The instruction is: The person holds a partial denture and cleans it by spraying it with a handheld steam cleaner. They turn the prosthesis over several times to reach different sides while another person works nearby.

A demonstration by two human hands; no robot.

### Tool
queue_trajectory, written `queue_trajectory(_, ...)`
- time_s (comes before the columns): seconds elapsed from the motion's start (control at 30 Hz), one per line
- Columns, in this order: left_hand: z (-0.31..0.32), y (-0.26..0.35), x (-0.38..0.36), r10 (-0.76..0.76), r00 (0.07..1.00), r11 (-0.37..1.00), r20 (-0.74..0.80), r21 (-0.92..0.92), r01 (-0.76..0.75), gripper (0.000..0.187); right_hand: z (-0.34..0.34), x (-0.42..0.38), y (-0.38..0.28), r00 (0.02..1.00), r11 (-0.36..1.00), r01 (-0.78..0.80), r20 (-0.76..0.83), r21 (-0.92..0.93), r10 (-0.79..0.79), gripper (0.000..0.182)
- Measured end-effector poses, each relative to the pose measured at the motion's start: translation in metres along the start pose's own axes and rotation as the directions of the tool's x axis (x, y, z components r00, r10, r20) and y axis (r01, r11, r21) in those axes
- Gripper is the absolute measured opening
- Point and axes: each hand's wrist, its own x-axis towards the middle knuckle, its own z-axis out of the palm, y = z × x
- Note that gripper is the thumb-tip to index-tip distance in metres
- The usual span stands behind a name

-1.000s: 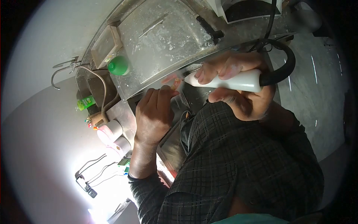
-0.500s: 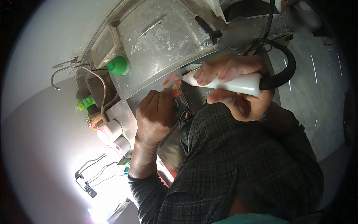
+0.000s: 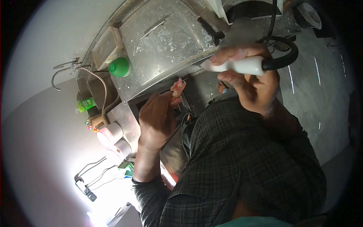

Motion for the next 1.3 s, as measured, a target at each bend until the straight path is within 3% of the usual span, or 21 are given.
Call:
queue_trajectory(0.03,0.001,0.002,-0.004,-0.117,0.992,0.987,-0.043,-0.114,0.111,0.014,-0.004,0.001,0.002,1.0,1.0,-0.002,-0.001,-0.016,0.002,0.032)
queue_trajectory(0.07,0.001,0.007,-0.007,-0.119,0.991,0.987,-0.053,-0.117,0.113,0.014,-0.009,0.002,0.002,1.0,0.999,0.024,0.018,-0.04,-0.023,0.033)
queue_trajectory(0.13,0.003,0.018,-0.012,-0.399,0.915,0.852,-0.055,-0.391,0.348,0.008,-0.004,-0.002,-0.006,1.0,1.0,-0.006,-0.03,-0.015,0.006,0.034)
queue_trajectory(0.17,0.005,0.02,-0.012,-0.404,0.912,0.849,-0.067,-0.399,0.347,0.008,-0.002,-0.003,-0.009,0.995,0.999,-0.037,-0.087,0.015,0.039,0.036)
queue_trajectory(0.2,0.006,0.022,-0.013,-0.492,0.87,0.743,-0.04,-0.54,0.395,0.014,-0.005,-0.002,-0.01,0.998,0.998,0.056,-0.035,-0.038,-0.058,0.037)
queue_trajectory(0.23,0.008,0.023,-0.014,-0.569,0.823,0.614,0.0,-0.666,0.424,0.021,-0.005,-0.001,-0.011,0.994,0.989,0.107,-0.005,0.099,-0.107,0.044)
queue_trajectory(0.27,0.011,0.023,-0.016,-0.575,0.818,0.609,-0.011,-0.673,0.419,0.021,-0.004,-0.002,-0.017,0.994,0.984,0.098,0.041,0.151,-0.105,0.047)
queue_trajectory(0.33,0.017,0.023,-0.019,-0.632,0.773,0.409,0.056,-0.823,0.393,0.028,-0.001,0.004,-0.027,0.979,0.973,0.123,0.134,0.197,-0.151,0.048)
queue_trajectory(0.43,0.021,0.025,-0.02,-0.654,0.757,0.421,0.014,-0.824,0.378,0.029,0.012,0.005,-0.036,0.969,0.966,0.159,0.158,0.202,-0.192,0.041)
queue_trajectory(0.5,0.022,0.025,-0.023,-0.66,0.752,0.411,0.005,-0.834,0.367,0.029,0.016,0.003,-0.04,0.957,0.99,0.133,0.254,0.053,-0.143,0.043)
queue_trajectory(0.57,0.021,0.026,-0.028,-0.655,0.754,0.512,-0.051,-0.764,0.393,0.029,0.02,0.004,-0.043,0.955,0.99,0.138,0.266,-0.023,-0.127,0.041)
queue_trajectory(0.63,0.022,0.028,-0.031,-0.658,0.749,0.52,-0.074,-0.764,0.382,0.028,0.029,0.006,-0.039,0.952,0.971,0.223,0.196,0.083,-0.235,0.04)
queue_trajectory(0.77,0.021,0.028,-0.037,-0.647,0.746,0.621,-0.155,-0.676,0.398,0.026,0.039,0.005,-0.043,0.957,0.98,0.162,0.222,0.119,-0.185,0.038)
queue_trajectory(0.83,0.019,0.028,-0.042,-0.653,0.745,0.608,-0.137,-0.682,0.408,0.025,0.045,0.002,-0.034,0.963,0.958,0.211,0.124,0.195,-0.238,0.036)
queue_trajectory(0.87,0.019,0.028,-0.043,-0.642,0.752,0.61,-0.15,-0.693,0.383,0.025,0.042,0.004,-0.04,0.973,0.983,0.156,0.156,0.099,-0.17,0.032)
queue_trajectory(0.9,0.02,0.029,-0.045,-0.631,0.759,0.612,-0.162,-0.705,0.359,0.025,0.044,0.002,-0.032,0.977,0.975,0.198,0.066,0.101,-0.205,0.029)
queue_trajectory(0.97,0.026,0.024,-0.053,-0.634,0.759,0.562,-0.149,-0.763,0.32,0.025,0.038,0.003,-0.04,0.995,0.995,0.087,0.046,-0.043,-0.085,0.031)
queue_trajectory(1.0,0.028,0.022,-0.056,-0.626,0.763,0.539,-0.163,-0.797,0.272,0.024,0.037,0.006,-0.032,0.986,0.981,0.165,0.044,-0.1,-0.162,0.034)
queue_trajectory(1.17,0.026,0.023,-0.058,-0.606,0.77,0.538,-0.201,-0.816,0.211,0.02,0.042,-0.001,-0.035,0.997,0.993,-0.063,0.044,-0.1,0.068,0.031)
queue_trajectory(1.3,0.021,0.024,-0.054,-0.546,0.81,0.58,-0.212,-0.793,0.184,0.017,0.043,0.0,-0.037,0.961,0.986,-0.152,0.222,-0.071,0.164,0.028)
